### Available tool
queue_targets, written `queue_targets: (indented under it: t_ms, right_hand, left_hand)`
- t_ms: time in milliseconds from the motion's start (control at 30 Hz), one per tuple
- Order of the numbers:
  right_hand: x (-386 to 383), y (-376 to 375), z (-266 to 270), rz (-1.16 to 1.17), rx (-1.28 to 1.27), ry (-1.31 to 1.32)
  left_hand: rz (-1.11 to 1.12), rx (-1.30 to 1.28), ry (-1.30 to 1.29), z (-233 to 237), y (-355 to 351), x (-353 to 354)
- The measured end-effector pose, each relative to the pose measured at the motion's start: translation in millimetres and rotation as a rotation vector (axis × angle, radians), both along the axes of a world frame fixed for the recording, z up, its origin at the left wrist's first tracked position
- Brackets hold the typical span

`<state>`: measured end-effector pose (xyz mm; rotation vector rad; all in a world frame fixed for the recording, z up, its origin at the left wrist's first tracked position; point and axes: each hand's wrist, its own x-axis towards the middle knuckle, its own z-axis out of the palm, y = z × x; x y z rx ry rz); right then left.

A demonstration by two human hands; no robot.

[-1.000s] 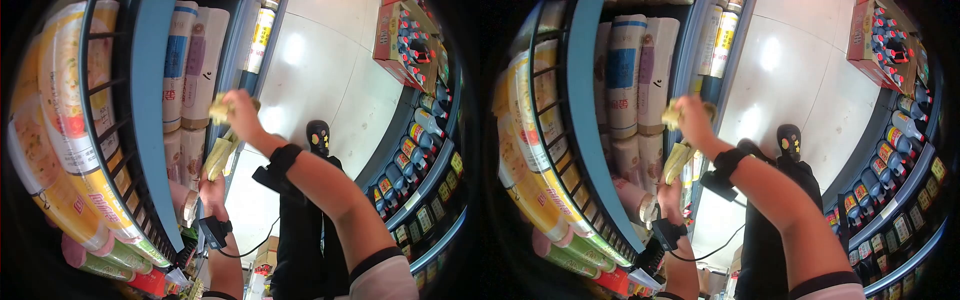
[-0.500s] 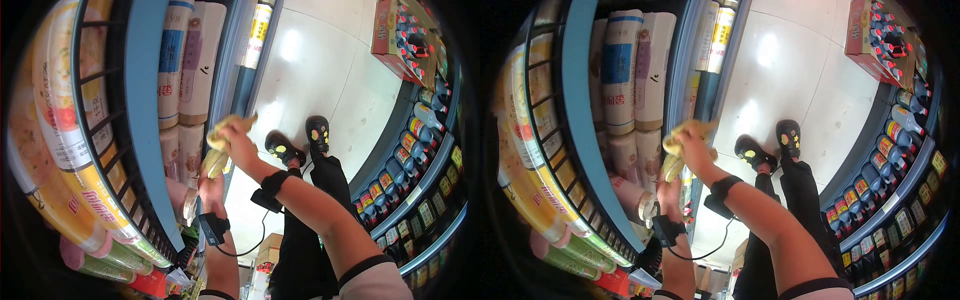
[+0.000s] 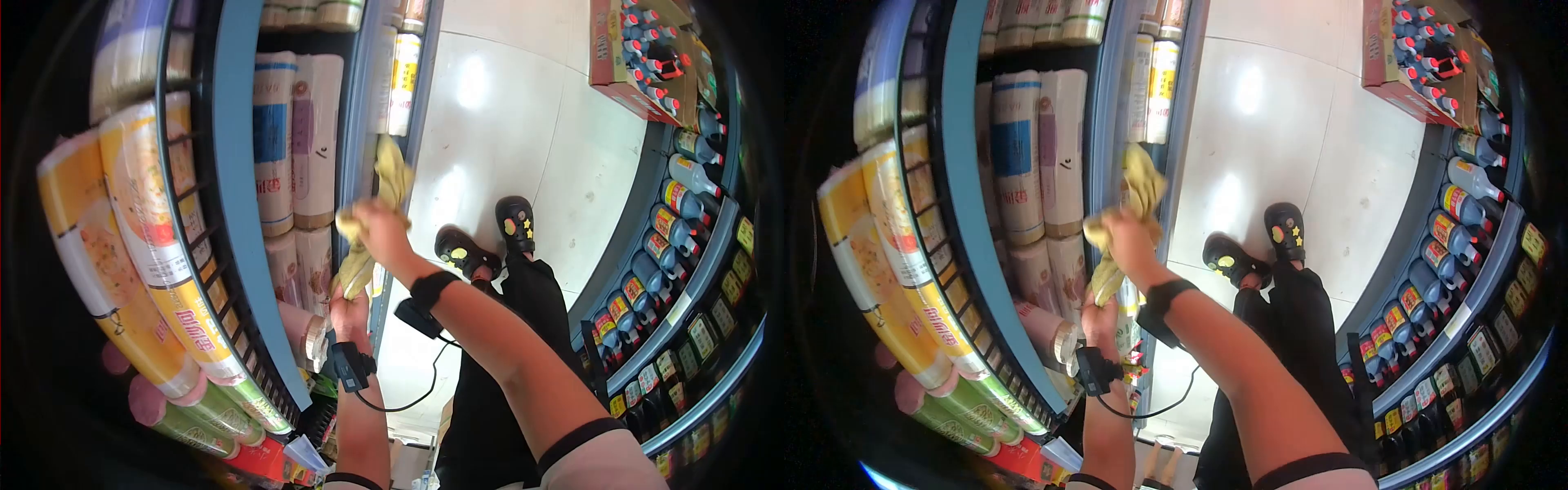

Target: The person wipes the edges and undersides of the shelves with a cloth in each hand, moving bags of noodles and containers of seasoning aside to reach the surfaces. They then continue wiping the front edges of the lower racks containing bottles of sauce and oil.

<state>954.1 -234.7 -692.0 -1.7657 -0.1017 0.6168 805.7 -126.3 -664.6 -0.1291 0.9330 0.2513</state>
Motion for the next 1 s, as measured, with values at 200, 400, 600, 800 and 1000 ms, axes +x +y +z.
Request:
queue_targets:
  t_ms: [200,400,600,800,1000]
  right_hand:
    - [-43.6,-115.4,7.2,0.054,-0.016,0.35]
    - [-62.2,-314.9,33.6,-0.209,-0.127,0.494]
    - [-122.1,-469.7,68.4,-0.707,-0.321,0.396]
    - [-120.7,-582.2,105.9,-0.835,-0.903,-0.099]
    - [-62.6,-671.3,86.4,-0.864,-1.087,-0.197]
  left_hand:
    - [-0.89,0.832,0.554,30.1,-39.3,34.6]
    - [-0.791,0.31,0.224,39.6,-119.0,69.4]
    - [-1.272,0.344,0.224,61.9,-253.9,139.9]
    - [-1.58,0.336,-0.029,54.8,-396.3,196.0]
    - [-1.743,0.313,-0.304,43.9,-574.6,214.1]
